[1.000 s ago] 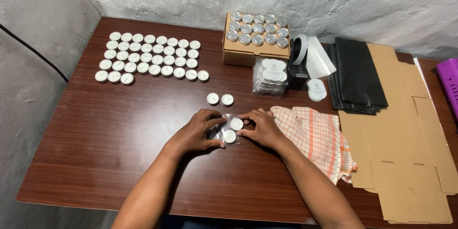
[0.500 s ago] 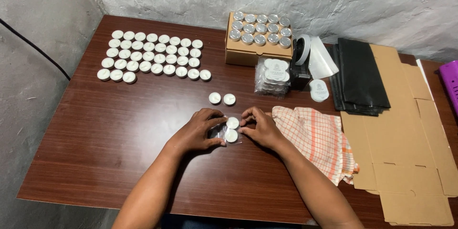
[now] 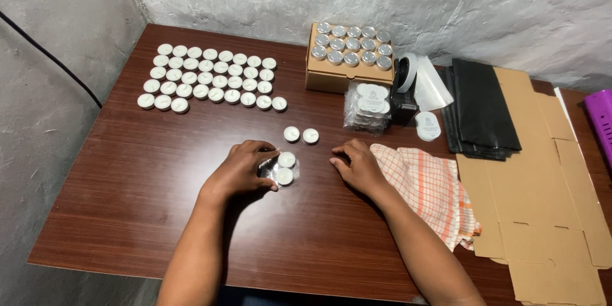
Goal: The person is cleaning individual tea light candles with a cloth and then packaging them into small plastic bags, four per bag.
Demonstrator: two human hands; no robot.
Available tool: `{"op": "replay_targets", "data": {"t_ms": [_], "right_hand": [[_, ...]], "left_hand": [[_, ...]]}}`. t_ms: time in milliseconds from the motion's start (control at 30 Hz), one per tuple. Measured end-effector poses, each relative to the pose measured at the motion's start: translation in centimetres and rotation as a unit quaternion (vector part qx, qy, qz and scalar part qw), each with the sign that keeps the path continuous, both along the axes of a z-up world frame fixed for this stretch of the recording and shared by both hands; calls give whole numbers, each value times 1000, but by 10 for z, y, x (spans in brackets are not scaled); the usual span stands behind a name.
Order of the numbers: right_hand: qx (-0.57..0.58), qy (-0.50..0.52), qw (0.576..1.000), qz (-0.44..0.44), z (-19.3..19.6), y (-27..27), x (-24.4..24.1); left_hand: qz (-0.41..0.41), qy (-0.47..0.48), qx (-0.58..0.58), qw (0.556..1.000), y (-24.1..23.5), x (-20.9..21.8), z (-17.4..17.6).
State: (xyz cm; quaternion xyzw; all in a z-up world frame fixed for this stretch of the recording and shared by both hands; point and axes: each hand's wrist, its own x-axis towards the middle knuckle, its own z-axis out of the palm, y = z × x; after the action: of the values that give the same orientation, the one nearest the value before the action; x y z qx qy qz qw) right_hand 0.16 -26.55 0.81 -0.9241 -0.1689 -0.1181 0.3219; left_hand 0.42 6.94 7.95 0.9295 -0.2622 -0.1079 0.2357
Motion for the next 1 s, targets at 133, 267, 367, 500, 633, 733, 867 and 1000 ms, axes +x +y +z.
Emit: {"op": "replay_targets", "data": {"t_ms": [133,267,367,500,633,733,867,1000], "right_hand": [[-34,44,998,-9,21,12,5],[-43,66,997,-9,28,24,19],[-24,73,997,-2,26,33,29],[-5,89,996,4,29,40,41],[-25,81,996,6,34,48,42],[-41,83,996,6,30,49,46],[-46,66,997,4,24,45,45],[-34,72,997,13,23,35,36]], "left_hand": [[18,9,0,1000,11,4,-3],[33,25,-5,999,16,5,-3],[40,30,-3,999,20,5,-1],[43,35,-4,998,21,2,6],[46,40,1,998,19,0,11],[44,43,6,998,18,1,7],[35,50,0,998,14,-2,13],[21,39,3,999,8,-5,17]]}}
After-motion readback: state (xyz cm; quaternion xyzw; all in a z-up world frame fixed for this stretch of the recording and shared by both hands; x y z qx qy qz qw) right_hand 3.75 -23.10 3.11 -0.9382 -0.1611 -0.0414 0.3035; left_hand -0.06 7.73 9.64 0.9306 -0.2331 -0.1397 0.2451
